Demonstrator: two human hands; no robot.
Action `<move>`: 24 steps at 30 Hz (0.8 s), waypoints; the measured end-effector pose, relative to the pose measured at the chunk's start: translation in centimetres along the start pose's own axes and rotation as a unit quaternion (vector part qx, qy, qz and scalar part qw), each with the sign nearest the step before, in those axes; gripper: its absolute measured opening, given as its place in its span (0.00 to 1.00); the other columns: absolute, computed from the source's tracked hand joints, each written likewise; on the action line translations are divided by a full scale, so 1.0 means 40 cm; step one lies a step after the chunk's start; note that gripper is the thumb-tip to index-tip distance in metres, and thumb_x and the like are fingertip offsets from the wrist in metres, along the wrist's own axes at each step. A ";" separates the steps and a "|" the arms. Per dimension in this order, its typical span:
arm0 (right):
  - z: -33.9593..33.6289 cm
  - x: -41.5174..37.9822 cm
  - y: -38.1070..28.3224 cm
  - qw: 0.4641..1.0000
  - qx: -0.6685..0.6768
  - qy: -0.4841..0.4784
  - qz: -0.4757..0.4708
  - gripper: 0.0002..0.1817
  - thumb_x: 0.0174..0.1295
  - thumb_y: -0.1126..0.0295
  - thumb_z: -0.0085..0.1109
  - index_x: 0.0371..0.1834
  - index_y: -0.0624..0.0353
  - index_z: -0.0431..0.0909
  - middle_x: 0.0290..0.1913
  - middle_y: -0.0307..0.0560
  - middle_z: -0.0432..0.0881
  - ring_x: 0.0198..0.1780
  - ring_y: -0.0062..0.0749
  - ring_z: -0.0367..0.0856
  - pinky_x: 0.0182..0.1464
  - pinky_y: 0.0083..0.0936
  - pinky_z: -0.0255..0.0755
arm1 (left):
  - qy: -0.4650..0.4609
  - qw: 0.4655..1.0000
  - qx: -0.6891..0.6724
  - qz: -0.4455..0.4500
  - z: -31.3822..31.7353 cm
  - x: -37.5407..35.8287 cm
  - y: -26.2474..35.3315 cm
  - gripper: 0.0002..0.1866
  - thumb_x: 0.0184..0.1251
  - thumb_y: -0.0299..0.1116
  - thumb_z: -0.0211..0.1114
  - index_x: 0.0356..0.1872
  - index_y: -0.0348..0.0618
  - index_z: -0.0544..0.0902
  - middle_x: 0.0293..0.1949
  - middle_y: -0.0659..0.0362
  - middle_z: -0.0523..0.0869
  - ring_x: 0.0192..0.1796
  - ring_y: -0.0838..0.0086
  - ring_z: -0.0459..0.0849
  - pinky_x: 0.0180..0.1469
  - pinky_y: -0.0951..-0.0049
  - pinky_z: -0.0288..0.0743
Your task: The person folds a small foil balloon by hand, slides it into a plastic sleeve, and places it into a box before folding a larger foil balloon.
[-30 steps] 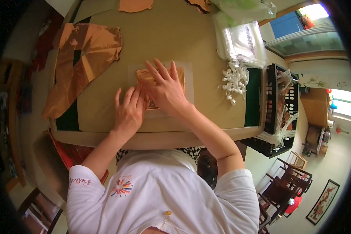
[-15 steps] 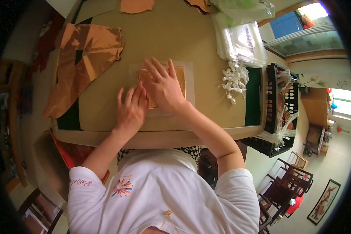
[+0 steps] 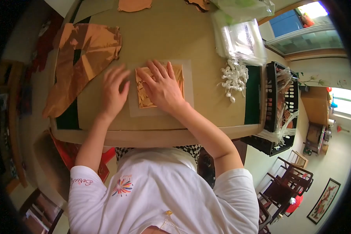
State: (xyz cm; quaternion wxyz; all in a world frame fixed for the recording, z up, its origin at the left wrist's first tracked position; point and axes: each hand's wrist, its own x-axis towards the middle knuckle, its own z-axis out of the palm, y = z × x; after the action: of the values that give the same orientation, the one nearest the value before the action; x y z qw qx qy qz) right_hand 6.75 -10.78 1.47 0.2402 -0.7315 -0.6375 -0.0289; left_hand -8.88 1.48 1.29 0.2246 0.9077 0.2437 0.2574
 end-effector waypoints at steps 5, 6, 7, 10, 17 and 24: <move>-0.002 0.002 -0.003 1.000 0.010 0.004 0.011 0.25 0.68 0.64 0.54 0.69 0.48 0.69 0.68 0.57 0.69 0.72 0.51 0.64 0.72 0.59 0.54 | -0.012 1.000 0.006 -0.009 -0.003 0.058 -0.025 0.10 0.59 0.23 0.69 0.42 0.45 0.84 0.69 0.55 0.70 0.74 0.55 0.62 0.73 0.55 0.62; 0.000 0.000 -0.003 1.000 0.011 0.008 0.014 0.25 0.68 0.64 0.54 0.69 0.48 0.69 0.68 0.57 0.70 0.72 0.51 0.65 0.72 0.59 0.54 | -0.018 1.000 0.008 0.006 -0.004 0.057 -0.031 0.11 0.59 0.23 0.69 0.43 0.46 0.85 0.69 0.55 0.70 0.74 0.55 0.62 0.73 0.55 0.61; -0.001 0.000 -0.002 1.000 0.011 0.006 0.012 0.25 0.68 0.64 0.54 0.69 0.48 0.69 0.68 0.57 0.70 0.72 0.51 0.65 0.72 0.59 0.54 | -0.019 0.999 0.005 0.026 -0.006 0.052 -0.036 0.13 0.58 0.22 0.69 0.44 0.48 0.86 0.70 0.55 0.70 0.74 0.55 0.62 0.73 0.55 0.61; 0.000 -0.002 -0.001 1.000 0.010 0.004 0.008 0.25 0.68 0.64 0.54 0.69 0.49 0.69 0.68 0.57 0.69 0.72 0.51 0.65 0.72 0.59 0.54 | -0.031 0.997 0.009 0.076 -0.012 0.035 -0.045 0.18 0.57 0.21 0.69 0.49 0.53 0.87 0.70 0.56 0.70 0.75 0.55 0.62 0.74 0.55 0.59; 0.006 -0.003 0.002 1.000 -0.008 0.008 0.000 0.23 0.68 0.62 0.54 0.66 0.51 0.72 0.68 0.57 0.70 0.72 0.51 0.65 0.72 0.58 0.54 | -0.041 0.982 0.132 0.129 -0.012 0.049 -0.045 0.23 0.57 0.23 0.68 0.53 0.60 0.86 0.71 0.56 0.68 0.75 0.57 0.62 0.70 0.45 0.58; 0.004 -0.003 0.000 1.000 -0.012 0.003 0.000 0.23 0.67 0.61 0.55 0.66 0.51 0.74 0.69 0.56 0.70 0.72 0.50 0.64 0.73 0.57 0.53 | 0.042 0.996 0.077 0.030 0.002 0.042 -0.050 0.19 0.62 0.28 0.66 0.56 0.48 0.83 0.66 0.56 0.74 0.73 0.60 0.65 0.70 0.42 0.57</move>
State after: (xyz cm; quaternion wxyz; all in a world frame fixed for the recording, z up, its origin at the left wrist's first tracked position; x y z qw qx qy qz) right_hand 6.70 -10.81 1.28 0.2328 -0.7344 -0.6363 -0.0387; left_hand -8.23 3.96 0.77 0.1360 0.9173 0.2451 0.2828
